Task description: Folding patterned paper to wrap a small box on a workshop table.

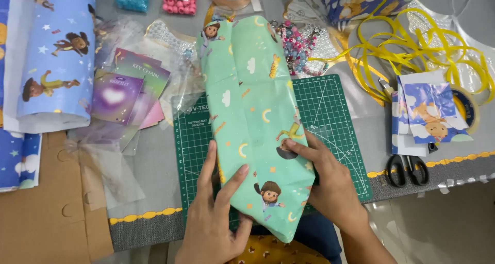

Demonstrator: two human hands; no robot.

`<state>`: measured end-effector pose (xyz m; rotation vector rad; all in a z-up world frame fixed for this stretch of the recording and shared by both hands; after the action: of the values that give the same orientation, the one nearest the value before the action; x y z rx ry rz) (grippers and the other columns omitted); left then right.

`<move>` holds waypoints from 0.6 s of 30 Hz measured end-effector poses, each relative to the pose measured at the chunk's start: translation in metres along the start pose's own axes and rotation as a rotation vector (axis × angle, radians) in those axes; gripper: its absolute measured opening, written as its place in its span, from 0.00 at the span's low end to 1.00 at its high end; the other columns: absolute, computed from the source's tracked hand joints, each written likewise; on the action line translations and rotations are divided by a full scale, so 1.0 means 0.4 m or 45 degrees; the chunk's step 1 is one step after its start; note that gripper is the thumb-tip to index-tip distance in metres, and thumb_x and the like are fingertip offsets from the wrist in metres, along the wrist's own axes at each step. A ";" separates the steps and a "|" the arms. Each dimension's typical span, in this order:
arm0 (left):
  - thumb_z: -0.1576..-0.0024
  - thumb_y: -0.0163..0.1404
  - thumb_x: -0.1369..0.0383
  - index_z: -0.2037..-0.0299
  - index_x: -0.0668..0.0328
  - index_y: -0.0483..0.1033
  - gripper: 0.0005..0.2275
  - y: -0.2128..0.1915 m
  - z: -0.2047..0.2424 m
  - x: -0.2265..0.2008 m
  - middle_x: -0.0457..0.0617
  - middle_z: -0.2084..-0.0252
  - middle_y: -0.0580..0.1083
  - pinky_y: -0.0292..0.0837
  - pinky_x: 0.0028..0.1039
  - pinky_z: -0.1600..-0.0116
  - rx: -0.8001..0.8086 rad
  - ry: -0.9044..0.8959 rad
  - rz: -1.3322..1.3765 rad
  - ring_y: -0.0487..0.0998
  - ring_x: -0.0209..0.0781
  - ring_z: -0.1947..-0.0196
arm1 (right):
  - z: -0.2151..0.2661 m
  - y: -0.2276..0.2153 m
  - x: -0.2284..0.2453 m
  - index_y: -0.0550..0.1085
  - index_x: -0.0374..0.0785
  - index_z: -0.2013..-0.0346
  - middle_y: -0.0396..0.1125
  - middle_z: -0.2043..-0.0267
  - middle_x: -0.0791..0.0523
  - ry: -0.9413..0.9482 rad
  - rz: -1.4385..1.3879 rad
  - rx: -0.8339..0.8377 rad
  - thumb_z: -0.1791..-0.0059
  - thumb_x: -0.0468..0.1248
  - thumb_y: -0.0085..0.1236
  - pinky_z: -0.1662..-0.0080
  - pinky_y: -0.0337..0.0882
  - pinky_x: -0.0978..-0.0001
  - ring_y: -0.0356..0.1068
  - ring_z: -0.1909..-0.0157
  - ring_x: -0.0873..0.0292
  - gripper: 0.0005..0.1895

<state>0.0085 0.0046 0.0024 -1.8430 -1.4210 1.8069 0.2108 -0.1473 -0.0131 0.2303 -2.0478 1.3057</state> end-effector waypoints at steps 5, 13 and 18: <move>0.38 0.53 0.69 0.29 0.39 0.65 0.25 -0.023 -0.010 -0.005 0.59 0.25 0.55 0.75 0.51 0.33 -0.186 0.335 -0.332 0.62 0.66 0.26 | -0.012 -0.036 0.022 0.69 0.45 0.36 0.45 0.22 0.43 -0.472 0.015 -0.115 0.47 0.39 0.63 0.25 0.68 0.38 0.54 0.21 0.35 0.25; 0.30 0.46 0.69 0.26 0.53 0.60 0.21 -0.080 -0.074 -0.042 0.49 0.25 0.61 0.62 0.46 0.24 -0.051 0.595 -0.724 0.62 0.53 0.25 | -0.076 -0.114 0.068 0.67 0.46 0.33 0.60 0.28 0.55 -0.822 0.417 0.058 0.42 0.25 0.47 0.29 0.72 0.47 0.61 0.25 0.40 0.24; 0.32 0.51 0.71 0.37 0.54 0.76 0.14 -0.131 -0.113 -0.080 0.49 0.37 0.76 0.72 0.52 0.31 -0.257 0.768 -0.387 0.75 0.56 0.34 | -0.107 -0.180 0.121 0.73 0.41 0.39 0.68 0.35 0.52 -0.915 0.343 -0.009 0.41 0.33 0.46 0.30 0.70 0.47 0.68 0.31 0.48 0.16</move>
<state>0.0285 0.0299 0.0714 -1.9010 -1.5549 0.8844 0.2290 -0.1353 0.0812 0.4893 -2.7578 1.5227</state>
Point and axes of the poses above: each hand's wrist, its own z-axis away from the middle knuckle, its own y-axis out of the palm, x = y × z, the point moved 1 cm from there along -z, towards the middle knuckle
